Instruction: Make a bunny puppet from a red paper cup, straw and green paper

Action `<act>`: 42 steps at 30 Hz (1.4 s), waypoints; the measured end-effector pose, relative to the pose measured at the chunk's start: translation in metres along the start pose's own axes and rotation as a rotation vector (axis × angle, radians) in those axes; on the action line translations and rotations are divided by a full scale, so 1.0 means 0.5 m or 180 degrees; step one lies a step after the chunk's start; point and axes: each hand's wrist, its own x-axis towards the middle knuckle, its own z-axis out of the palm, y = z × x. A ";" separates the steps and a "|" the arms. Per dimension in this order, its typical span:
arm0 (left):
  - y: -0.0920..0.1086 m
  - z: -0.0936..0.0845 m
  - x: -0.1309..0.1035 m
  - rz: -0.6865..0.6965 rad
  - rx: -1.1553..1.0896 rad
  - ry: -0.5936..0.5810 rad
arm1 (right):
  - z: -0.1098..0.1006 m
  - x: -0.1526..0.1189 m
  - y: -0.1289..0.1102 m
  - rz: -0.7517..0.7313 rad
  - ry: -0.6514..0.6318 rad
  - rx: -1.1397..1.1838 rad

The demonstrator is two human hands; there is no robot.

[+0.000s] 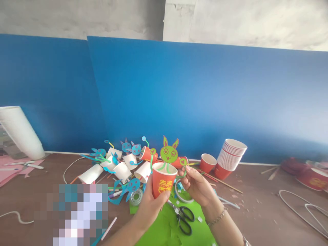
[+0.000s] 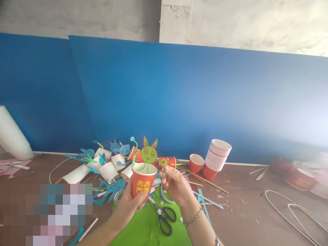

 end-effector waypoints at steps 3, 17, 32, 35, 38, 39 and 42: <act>-0.008 -0.002 0.001 0.0084 -0.0057 0.0015 | 0.001 0.001 0.000 -0.0172 0.0048 -0.0034; -0.005 -0.009 0.013 0.0256 0.0383 0.0057 | 0.043 -0.011 0.018 -0.0557 -0.0311 -0.1280; 0.053 -0.033 0.044 0.0200 -0.1138 0.0126 | 0.044 -0.013 0.021 -0.0367 -0.0720 -0.1157; 0.065 -0.031 0.043 0.0079 -0.1326 -0.0133 | 0.042 -0.013 0.024 -0.0369 -0.0855 -0.1258; 0.074 -0.029 0.037 -0.0158 -0.1490 -0.0257 | 0.036 -0.013 0.030 -0.0362 -0.0879 -0.1432; 0.077 -0.028 0.035 -0.0253 -0.1492 -0.0301 | 0.034 -0.013 0.032 -0.0370 -0.0875 -0.1500; 0.080 -0.027 0.034 -0.0370 -0.1454 -0.0362 | 0.030 -0.014 0.033 -0.0394 -0.0849 -0.1645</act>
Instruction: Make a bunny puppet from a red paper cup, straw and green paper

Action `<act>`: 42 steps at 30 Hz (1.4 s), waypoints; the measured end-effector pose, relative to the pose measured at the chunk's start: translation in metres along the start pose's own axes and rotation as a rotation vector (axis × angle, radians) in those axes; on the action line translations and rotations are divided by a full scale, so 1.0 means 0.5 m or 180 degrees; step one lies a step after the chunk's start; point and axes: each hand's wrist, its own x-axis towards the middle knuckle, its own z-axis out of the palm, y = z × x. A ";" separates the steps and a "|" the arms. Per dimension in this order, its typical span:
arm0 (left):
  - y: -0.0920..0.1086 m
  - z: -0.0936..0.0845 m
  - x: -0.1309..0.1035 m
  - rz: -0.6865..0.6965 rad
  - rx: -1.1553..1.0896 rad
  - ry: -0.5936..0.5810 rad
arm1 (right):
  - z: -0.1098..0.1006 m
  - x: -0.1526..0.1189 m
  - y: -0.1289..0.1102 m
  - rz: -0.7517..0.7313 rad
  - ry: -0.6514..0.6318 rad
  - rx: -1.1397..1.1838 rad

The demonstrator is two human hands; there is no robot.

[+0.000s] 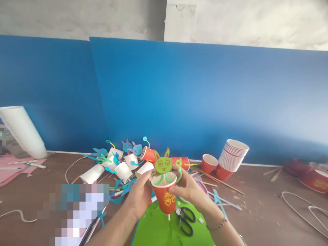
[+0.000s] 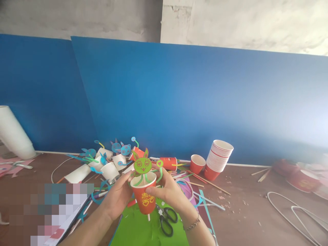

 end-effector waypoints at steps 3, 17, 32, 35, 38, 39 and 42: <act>-0.004 -0.004 0.003 0.0205 -0.0028 0.0015 | 0.000 0.000 -0.002 0.0015 0.0012 0.0083; -0.038 -0.031 0.008 0.0347 0.0727 -0.0433 | 0.011 0.005 -0.014 -0.0067 0.0744 -0.0281; -0.062 -0.046 0.002 0.0221 0.1498 -0.0599 | -0.004 -0.007 -0.020 -0.0946 0.1995 -0.2689; -0.065 -0.046 0.000 0.0154 0.1436 -0.0720 | -0.014 -0.005 -0.015 -0.0868 0.1817 -0.2733; -0.063 -0.040 -0.001 0.0124 0.1145 -0.0815 | -0.018 -0.005 -0.015 -0.0778 0.1745 -0.2789; -0.061 -0.038 -0.001 0.0128 0.1045 -0.0773 | -0.017 -0.006 -0.016 -0.0776 0.1799 -0.2817; -0.049 -0.035 0.002 0.0245 0.0801 -0.0393 | -0.011 -0.010 -0.027 -0.0994 0.2183 -0.2865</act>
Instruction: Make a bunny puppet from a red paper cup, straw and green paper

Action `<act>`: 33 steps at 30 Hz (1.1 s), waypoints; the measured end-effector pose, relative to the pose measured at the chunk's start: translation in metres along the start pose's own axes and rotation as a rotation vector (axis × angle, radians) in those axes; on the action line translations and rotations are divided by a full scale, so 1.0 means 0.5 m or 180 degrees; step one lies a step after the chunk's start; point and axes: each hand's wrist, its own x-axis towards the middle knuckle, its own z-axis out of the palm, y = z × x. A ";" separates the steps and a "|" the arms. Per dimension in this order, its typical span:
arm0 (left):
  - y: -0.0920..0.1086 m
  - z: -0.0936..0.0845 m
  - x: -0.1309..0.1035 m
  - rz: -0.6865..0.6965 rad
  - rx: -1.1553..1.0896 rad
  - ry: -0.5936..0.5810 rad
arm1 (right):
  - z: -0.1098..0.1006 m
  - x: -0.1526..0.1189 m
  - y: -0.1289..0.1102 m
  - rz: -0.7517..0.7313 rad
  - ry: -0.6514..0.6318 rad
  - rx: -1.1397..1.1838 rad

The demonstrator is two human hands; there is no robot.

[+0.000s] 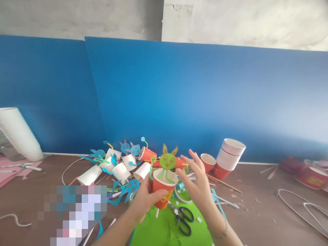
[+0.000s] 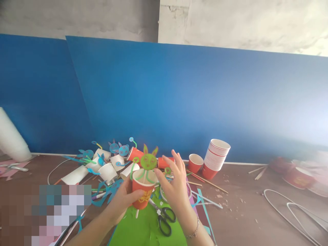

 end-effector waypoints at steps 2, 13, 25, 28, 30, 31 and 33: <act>0.009 -0.002 0.004 0.0110 -0.0115 0.0360 | -0.003 -0.001 -0.009 -0.0039 0.0218 -0.0018; 0.040 0.005 0.005 0.0365 -0.0440 0.0813 | 0.082 -0.070 -0.007 0.0588 -0.2566 0.0816; 0.037 0.006 0.002 0.0062 -0.0221 0.0893 | 0.101 -0.080 -0.021 0.0774 -0.2219 0.1380; 0.043 0.005 0.003 0.0241 -0.0278 0.0828 | 0.101 -0.083 -0.016 0.0747 -0.2380 0.1197; 0.049 0.005 0.003 0.0307 -0.0339 0.0799 | 0.092 -0.081 -0.009 0.0750 -0.2624 0.0983; 0.051 0.004 0.003 0.0329 -0.0365 0.0786 | 0.086 -0.077 -0.006 0.0749 -0.2709 0.0937; 0.052 0.002 0.002 0.0311 -0.0388 0.0701 | 0.069 -0.063 -0.001 0.0785 -0.2696 0.1075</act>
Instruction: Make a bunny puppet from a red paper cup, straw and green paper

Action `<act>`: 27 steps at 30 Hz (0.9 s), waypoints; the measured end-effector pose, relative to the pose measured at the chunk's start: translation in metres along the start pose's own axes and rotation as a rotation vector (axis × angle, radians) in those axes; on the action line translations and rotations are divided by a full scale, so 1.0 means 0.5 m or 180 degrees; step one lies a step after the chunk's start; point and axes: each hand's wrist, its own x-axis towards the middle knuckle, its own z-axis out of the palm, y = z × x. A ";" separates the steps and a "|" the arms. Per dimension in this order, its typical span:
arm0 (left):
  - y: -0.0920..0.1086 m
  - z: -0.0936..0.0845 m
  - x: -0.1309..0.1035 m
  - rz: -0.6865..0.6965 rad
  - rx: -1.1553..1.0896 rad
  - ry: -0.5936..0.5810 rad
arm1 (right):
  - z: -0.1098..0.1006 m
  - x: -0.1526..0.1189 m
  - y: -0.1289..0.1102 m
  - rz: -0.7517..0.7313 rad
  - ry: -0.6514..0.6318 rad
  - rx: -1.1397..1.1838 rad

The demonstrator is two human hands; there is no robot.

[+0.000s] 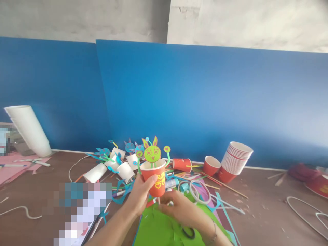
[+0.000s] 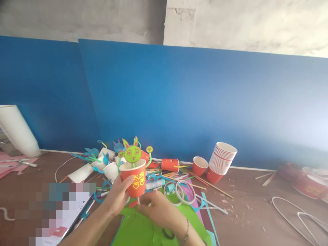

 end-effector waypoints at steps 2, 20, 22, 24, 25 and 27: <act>-0.003 -0.003 -0.001 -0.0058 0.0019 -0.0090 | -0.024 -0.001 -0.009 -0.0016 0.0294 0.0439; -0.031 -0.004 -0.015 -0.0342 0.0248 -0.0549 | -0.055 0.002 -0.034 -0.0171 0.1194 0.2922; -0.034 -0.005 -0.016 -0.0265 0.0182 -0.0622 | -0.053 0.002 -0.035 -0.0180 0.1159 0.2842; -0.035 -0.004 -0.017 -0.0245 0.0142 -0.0678 | -0.050 0.001 -0.035 -0.0216 0.1037 0.2774; -0.036 -0.003 -0.018 -0.0267 0.0144 -0.0714 | -0.049 0.001 -0.035 -0.0240 0.0966 0.2730; -0.036 -0.001 -0.018 -0.0311 0.0163 -0.0776 | -0.048 0.000 -0.036 -0.0281 0.0861 0.2616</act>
